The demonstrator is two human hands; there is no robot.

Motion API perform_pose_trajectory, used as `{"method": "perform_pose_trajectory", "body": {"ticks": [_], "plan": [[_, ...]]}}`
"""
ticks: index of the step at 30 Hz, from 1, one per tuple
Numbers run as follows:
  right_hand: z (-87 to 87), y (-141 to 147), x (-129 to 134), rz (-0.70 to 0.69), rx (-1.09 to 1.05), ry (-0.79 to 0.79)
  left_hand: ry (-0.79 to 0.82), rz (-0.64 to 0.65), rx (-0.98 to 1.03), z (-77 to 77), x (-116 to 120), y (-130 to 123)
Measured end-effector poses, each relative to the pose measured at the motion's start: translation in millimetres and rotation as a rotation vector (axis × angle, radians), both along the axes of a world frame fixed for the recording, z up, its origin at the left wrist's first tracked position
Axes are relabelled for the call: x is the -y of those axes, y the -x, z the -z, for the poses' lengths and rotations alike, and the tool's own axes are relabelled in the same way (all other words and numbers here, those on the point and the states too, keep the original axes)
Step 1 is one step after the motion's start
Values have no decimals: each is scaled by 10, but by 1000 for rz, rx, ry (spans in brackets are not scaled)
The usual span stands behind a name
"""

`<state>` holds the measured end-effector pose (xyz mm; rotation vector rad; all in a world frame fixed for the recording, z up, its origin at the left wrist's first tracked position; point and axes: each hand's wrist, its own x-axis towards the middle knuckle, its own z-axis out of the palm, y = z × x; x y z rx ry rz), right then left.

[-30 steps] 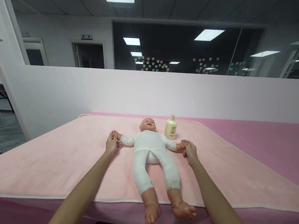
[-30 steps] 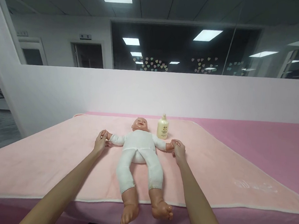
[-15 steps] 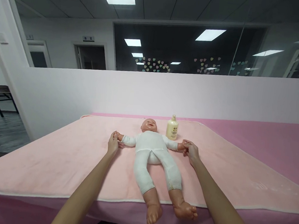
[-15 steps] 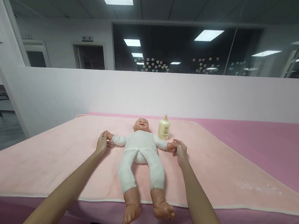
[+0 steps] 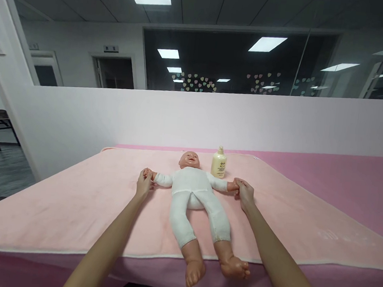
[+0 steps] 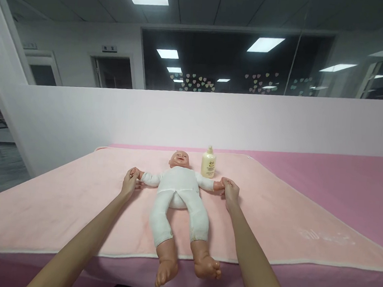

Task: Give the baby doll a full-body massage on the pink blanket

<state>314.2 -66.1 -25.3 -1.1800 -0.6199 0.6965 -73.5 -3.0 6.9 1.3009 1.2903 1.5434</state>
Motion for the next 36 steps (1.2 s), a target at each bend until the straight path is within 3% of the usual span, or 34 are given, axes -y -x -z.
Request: {"method": "perform_pose_trajectory", "body": {"ticks": [9,16,21,27,36], "plan": [[-106,-8,-14,-90,-174,6,0,-7,0,28,-49,17],[-75,-28,-49,-139,-242,-30,10,-12,15,-3,-32,3],[-47,-21,-22,-131,-220,-101,21,-16,20,-17,-15,-4],[-44,11,24,-150,-61,-45,21,-9,24,6,-35,17],[-24,21,26,-245,-93,-150,18,-3,28,-14,-16,-3]]}}
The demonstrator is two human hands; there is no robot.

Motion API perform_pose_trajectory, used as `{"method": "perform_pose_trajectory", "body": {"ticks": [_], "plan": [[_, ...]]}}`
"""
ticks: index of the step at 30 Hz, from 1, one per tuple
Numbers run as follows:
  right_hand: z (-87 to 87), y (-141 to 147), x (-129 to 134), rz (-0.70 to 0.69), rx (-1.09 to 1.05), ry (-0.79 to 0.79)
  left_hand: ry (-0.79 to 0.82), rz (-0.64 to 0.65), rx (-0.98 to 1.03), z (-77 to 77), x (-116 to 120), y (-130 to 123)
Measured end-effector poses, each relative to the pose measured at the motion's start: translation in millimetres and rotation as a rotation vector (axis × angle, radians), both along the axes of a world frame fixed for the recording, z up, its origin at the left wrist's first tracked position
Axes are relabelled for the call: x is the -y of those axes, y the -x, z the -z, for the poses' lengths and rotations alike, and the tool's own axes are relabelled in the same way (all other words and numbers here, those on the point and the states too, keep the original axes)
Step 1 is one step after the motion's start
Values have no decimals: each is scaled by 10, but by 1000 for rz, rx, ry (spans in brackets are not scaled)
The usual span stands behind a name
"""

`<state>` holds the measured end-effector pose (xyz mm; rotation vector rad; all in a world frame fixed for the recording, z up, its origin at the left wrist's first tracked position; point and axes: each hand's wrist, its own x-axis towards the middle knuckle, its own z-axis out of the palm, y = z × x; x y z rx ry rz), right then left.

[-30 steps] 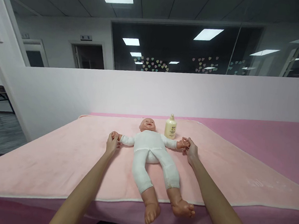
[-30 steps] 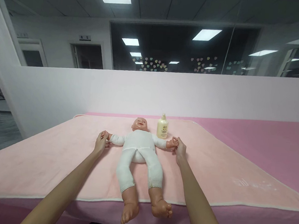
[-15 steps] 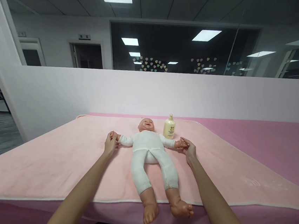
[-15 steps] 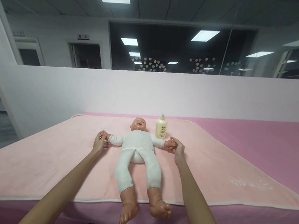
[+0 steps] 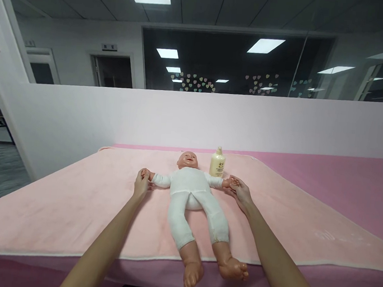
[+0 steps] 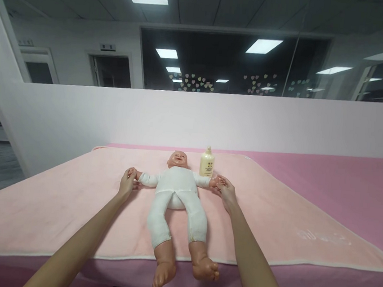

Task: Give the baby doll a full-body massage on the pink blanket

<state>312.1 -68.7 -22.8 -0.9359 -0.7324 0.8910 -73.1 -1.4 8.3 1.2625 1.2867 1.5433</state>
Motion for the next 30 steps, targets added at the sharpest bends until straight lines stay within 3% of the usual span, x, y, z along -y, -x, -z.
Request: {"method": "perform_pose_trajectory", "body": {"ticks": [11,17,30], "plan": [[102,-58,-59,48,49,73,-10,-15,-21,10,10,2],[21,-38,-6,28,-15,143,-6,-16,-9,-25,48,-3],[-128,57,135,-89,112,162,-40,-59,-18,-5,28,4]]}}
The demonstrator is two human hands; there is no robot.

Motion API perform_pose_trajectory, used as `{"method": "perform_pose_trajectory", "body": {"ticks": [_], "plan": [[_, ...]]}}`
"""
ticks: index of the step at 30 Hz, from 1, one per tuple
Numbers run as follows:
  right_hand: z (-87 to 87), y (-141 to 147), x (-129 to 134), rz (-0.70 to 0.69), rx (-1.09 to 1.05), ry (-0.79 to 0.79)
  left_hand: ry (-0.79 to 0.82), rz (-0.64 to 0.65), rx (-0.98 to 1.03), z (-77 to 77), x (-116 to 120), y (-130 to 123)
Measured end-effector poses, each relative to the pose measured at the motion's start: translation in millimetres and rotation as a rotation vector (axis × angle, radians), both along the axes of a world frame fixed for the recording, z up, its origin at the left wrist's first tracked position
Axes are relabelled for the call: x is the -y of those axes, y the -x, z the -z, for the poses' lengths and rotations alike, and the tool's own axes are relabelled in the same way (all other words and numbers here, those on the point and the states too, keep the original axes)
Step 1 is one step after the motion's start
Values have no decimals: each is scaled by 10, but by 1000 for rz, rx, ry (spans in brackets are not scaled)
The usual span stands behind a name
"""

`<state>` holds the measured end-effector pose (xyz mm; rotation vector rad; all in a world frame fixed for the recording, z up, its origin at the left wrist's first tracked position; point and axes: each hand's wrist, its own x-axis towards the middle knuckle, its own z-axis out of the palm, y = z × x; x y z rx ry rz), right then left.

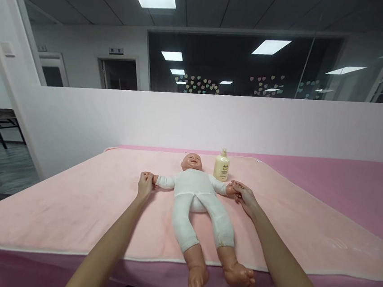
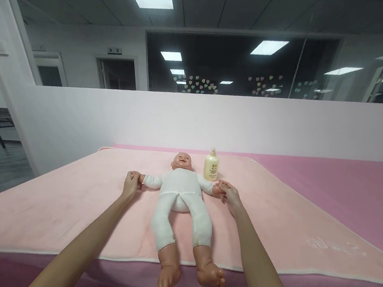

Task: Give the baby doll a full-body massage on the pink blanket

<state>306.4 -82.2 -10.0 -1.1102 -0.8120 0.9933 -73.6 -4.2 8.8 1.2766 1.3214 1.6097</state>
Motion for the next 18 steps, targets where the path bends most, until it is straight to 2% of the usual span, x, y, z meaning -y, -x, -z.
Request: {"method": "perform_pose_trajectory", "body": {"ticks": [9,18], "plan": [[140,-52,-134,-7,64,-43,-16,-22,-23,-20,24,-5],[163,-39,-162,24,106,-67,-26,-37,-3,-5,-2,-3]]}}
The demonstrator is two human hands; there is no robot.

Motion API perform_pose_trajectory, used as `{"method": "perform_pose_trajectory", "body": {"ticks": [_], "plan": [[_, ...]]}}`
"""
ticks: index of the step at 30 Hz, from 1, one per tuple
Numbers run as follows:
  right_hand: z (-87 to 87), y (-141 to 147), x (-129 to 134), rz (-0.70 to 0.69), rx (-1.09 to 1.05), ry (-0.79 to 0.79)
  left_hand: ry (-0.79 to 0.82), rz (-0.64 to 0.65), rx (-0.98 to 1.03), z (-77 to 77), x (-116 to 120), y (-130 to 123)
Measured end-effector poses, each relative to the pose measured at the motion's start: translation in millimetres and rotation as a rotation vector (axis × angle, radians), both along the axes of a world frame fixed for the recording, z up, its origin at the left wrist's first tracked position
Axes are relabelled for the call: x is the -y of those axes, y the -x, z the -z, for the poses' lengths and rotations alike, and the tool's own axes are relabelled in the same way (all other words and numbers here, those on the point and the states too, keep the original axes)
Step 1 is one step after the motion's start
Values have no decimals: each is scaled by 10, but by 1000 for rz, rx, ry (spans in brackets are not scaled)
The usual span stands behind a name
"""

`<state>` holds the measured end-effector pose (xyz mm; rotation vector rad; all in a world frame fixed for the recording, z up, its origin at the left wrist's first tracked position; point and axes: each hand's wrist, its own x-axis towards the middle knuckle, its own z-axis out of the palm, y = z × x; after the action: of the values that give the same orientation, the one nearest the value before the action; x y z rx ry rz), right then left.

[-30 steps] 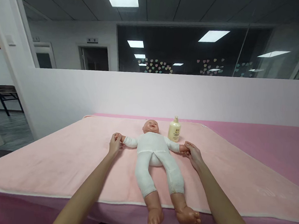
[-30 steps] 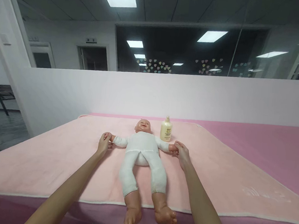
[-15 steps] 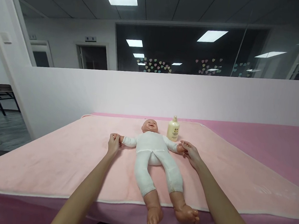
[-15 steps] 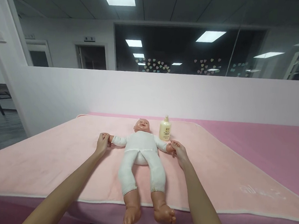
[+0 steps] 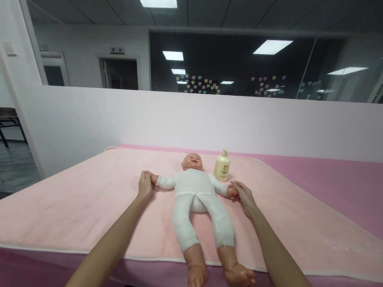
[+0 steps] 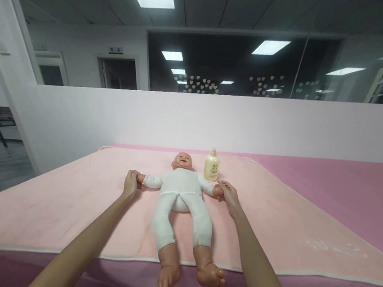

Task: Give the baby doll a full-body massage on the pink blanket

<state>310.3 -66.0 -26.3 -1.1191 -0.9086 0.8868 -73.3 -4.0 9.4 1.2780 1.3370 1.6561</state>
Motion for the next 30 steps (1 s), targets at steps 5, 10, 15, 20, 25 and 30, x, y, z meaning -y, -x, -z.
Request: {"method": "perform_pose_trajectory", "body": {"ticks": [5,10,15,20,25,30], "plan": [[-22,1,4,-7,-2,38,13,33,75,-23,4,-10],[-93,12,20,-24,-25,74,9,54,89,-30,-5,-14],[-136,38,75,-43,-35,75,13,-55,-75,-49,39,-2],[-109,20,103,-22,-5,49,-8,-133,-190,-92,117,-9],[-60,8,45,37,-2,27,-35,-184,-248,-99,146,-16],[-35,2,6,49,35,6,-52,-203,-286,-66,124,9]]}}
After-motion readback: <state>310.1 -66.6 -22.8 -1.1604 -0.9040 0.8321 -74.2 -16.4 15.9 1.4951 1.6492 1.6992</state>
